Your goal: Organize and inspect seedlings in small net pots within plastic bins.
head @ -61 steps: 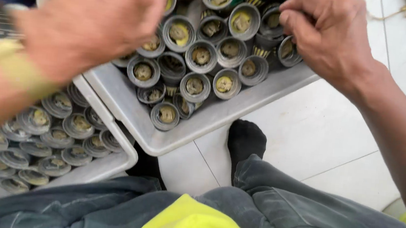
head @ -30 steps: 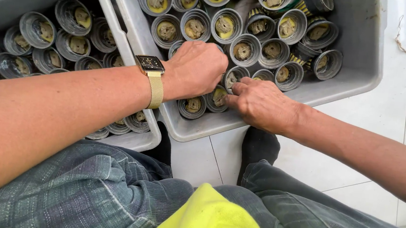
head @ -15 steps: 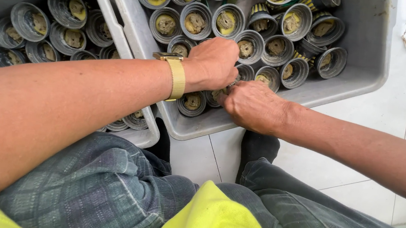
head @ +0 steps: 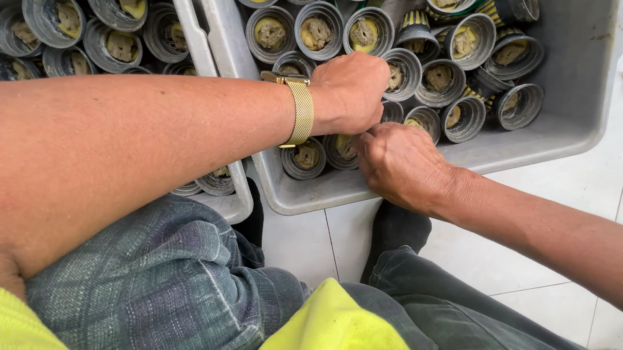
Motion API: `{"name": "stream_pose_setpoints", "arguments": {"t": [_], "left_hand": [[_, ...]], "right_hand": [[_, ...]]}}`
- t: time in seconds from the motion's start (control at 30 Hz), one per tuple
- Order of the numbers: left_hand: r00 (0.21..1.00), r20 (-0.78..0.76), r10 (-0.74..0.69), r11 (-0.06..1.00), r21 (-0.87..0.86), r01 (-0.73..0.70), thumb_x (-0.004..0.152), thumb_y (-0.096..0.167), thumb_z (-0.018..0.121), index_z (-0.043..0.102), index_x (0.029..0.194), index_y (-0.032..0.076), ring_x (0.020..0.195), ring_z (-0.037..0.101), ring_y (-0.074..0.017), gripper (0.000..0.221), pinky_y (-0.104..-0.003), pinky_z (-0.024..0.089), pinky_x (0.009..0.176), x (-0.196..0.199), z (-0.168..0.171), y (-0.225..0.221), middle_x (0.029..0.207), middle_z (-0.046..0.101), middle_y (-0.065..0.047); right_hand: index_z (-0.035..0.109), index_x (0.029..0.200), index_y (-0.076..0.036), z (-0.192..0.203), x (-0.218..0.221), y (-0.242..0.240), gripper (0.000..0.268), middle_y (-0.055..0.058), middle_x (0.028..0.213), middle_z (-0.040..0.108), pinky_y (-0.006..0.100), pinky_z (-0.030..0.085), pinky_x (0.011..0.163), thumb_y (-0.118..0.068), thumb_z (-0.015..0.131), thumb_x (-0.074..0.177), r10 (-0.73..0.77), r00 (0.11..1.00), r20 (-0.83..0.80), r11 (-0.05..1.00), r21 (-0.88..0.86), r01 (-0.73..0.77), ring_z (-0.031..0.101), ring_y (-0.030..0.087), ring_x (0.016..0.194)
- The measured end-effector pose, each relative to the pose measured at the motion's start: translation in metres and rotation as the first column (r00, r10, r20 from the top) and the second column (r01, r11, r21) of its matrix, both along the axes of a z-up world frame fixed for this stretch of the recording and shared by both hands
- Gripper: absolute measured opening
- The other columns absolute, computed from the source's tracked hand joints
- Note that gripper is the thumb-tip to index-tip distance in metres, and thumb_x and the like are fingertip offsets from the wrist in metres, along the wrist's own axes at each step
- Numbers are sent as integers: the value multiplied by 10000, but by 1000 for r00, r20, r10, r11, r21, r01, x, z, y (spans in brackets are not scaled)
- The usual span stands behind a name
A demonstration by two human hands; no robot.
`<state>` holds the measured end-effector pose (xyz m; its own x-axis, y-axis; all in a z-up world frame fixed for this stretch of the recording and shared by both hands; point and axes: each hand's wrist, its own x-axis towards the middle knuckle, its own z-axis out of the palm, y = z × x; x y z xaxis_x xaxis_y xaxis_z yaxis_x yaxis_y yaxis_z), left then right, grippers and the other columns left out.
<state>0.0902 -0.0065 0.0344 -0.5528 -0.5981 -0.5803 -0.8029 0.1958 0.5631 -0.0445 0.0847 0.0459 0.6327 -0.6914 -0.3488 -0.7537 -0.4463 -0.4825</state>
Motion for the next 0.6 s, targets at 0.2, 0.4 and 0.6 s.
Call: {"name": "stream_pose_setpoints", "arguments": {"t": [0.2, 0.4, 0.6], "left_hand": [[1000, -12, 12, 1000, 24, -12, 819, 142, 697, 736, 919, 10, 1006, 709, -384, 170, -479, 567, 859, 6, 1, 1, 1007, 728, -215], [998, -52, -30, 1000, 0, 30, 848, 180, 671, 721, 933, -15, 1003, 677, -447, 219, -519, 550, 850, 27, 4, 8, 1017, 702, -274], [997, 72, -38, 998, 59, 34, 823, 158, 693, 723, 912, -12, 1009, 680, -444, 194, -520, 556, 857, 34, 2, 16, 1008, 707, -267]], "right_hand": [[684, 809, -1, 4, 2, -2, 75, 202, 771, 695, 472, 564, 671, -74, 673, 818, -209, 973, -95, 970, 103, 219, 696, 373, 724], [715, 880, -8, -2, -1, -2, 170, 178, 841, 718, 495, 564, 701, -27, 673, 716, -204, 977, -56, 978, 41, 207, 706, 373, 789], [728, 1049, -90, 0, -2, -4, 357, 172, 810, 713, 528, 548, 652, -38, 652, 704, -136, 985, -104, 989, 36, 140, 700, 385, 784]]}}
